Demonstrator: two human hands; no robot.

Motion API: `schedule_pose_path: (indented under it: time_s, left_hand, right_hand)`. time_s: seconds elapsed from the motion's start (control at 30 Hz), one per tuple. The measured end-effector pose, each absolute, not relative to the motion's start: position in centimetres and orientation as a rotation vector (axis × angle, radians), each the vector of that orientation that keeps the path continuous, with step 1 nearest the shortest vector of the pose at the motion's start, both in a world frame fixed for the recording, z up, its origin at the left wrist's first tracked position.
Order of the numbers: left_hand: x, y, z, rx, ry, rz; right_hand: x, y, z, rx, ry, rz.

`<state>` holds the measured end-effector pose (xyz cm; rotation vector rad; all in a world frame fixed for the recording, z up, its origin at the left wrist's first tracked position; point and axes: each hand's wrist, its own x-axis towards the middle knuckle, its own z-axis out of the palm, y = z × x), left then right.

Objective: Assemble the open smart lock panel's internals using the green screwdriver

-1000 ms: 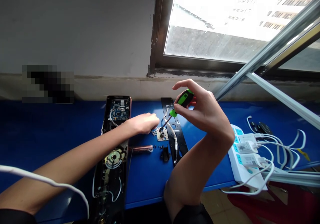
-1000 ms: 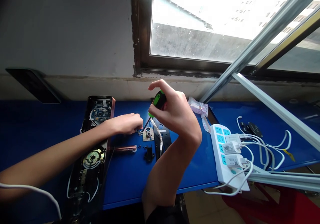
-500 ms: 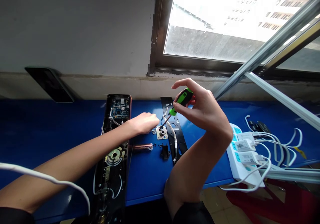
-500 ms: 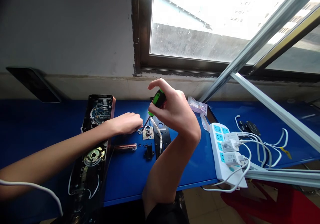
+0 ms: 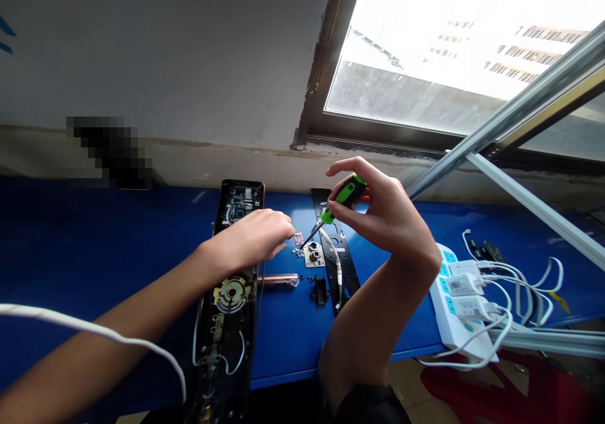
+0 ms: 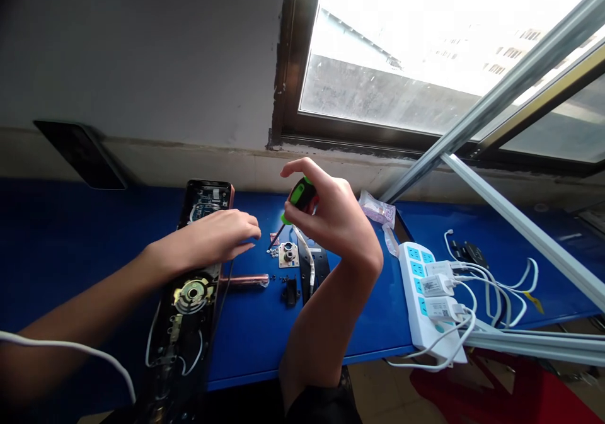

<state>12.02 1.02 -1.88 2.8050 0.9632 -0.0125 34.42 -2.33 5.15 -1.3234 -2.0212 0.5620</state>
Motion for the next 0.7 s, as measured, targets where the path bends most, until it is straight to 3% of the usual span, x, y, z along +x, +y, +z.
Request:
schedule_pose_path:
  time_s: [0.4,0.53,0.7]
  left_hand:
    - [4.0,-2.6,-4.0,2.71,0.917,0.912]
    - [3.7,-4.0,-5.8,2.581,1.258,1.096]
    - [4.3,-6.2,-7.5,2.404,1.454,1.028]
  right_hand:
    - [30.0,-2.5,5.7,-1.308,-2.149,0.366]
    - [28.1,-2.4,5.6,-1.307,-2.252,0.331]
    - [26.5,-2.3,4.8,-1.365,-2.3,0.321]
